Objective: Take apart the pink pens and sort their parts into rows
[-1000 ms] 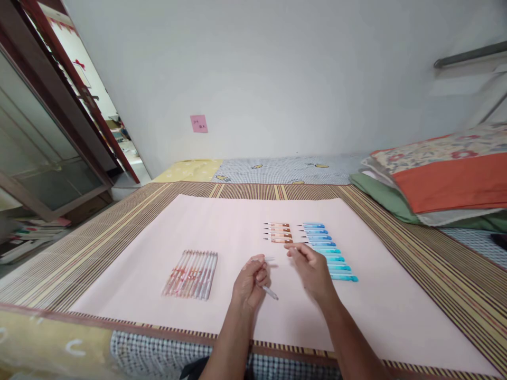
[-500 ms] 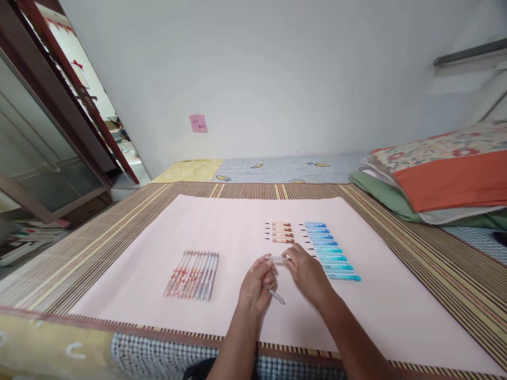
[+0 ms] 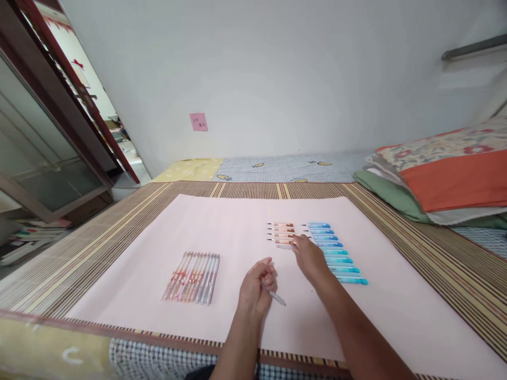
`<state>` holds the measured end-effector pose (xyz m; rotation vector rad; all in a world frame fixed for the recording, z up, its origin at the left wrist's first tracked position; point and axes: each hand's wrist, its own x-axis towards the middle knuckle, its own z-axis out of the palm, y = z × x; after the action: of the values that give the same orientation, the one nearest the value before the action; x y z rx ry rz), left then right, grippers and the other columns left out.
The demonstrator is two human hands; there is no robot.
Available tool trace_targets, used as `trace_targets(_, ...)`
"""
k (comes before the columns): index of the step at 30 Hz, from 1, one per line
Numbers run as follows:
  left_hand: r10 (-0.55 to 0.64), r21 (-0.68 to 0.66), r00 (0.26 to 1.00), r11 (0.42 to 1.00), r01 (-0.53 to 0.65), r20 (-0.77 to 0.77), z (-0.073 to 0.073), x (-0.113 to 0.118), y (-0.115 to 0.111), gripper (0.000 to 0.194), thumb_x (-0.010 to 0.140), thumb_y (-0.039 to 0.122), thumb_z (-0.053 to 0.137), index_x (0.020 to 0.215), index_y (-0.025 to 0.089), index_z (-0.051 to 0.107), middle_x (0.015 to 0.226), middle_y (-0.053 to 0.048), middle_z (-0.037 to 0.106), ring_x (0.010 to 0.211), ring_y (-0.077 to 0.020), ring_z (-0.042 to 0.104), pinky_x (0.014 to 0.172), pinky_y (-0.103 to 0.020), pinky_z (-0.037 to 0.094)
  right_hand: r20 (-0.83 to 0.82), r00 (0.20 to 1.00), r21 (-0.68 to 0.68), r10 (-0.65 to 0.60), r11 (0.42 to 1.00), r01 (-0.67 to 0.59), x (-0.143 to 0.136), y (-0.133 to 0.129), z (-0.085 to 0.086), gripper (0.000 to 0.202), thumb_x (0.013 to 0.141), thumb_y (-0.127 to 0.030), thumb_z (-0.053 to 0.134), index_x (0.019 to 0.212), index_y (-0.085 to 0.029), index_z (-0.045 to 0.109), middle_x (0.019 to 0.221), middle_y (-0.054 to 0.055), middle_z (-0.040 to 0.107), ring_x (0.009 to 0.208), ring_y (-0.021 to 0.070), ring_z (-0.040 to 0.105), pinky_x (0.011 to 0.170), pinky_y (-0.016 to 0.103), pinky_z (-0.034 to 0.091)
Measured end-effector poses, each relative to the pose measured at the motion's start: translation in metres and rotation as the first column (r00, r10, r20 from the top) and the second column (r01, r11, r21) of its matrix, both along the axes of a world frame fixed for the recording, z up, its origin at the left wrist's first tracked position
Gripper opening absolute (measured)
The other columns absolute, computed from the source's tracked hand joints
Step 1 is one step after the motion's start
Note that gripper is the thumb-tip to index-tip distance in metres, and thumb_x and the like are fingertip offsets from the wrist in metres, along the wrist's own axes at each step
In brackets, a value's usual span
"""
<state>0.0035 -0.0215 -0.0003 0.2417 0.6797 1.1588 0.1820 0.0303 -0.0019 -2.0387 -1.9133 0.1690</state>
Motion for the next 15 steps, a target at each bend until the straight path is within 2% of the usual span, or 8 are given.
trace_targets(15, -0.006, -0.021, 1.0, 1.0, 0.006, -0.006, -0.0005, 0.0019, -0.0008, 0.028, 0.065, 0.018, 0.082, 0.086, 0.008, 0.068, 0.064, 0.001, 0.06, 0.043, -0.002, 0.032, 0.04, -0.017, 0.021, 0.013, 1.0, 0.081, -0.005, 0.997, 0.004, -0.0019, 0.0027, -0.0101, 0.012, 0.099, -0.015, 0.055, 0.104, -0.019, 0.065, 0.108, 0.006, 0.068, 0.086, 0.0167, 0.065, 0.065, 0.029, 0.032)
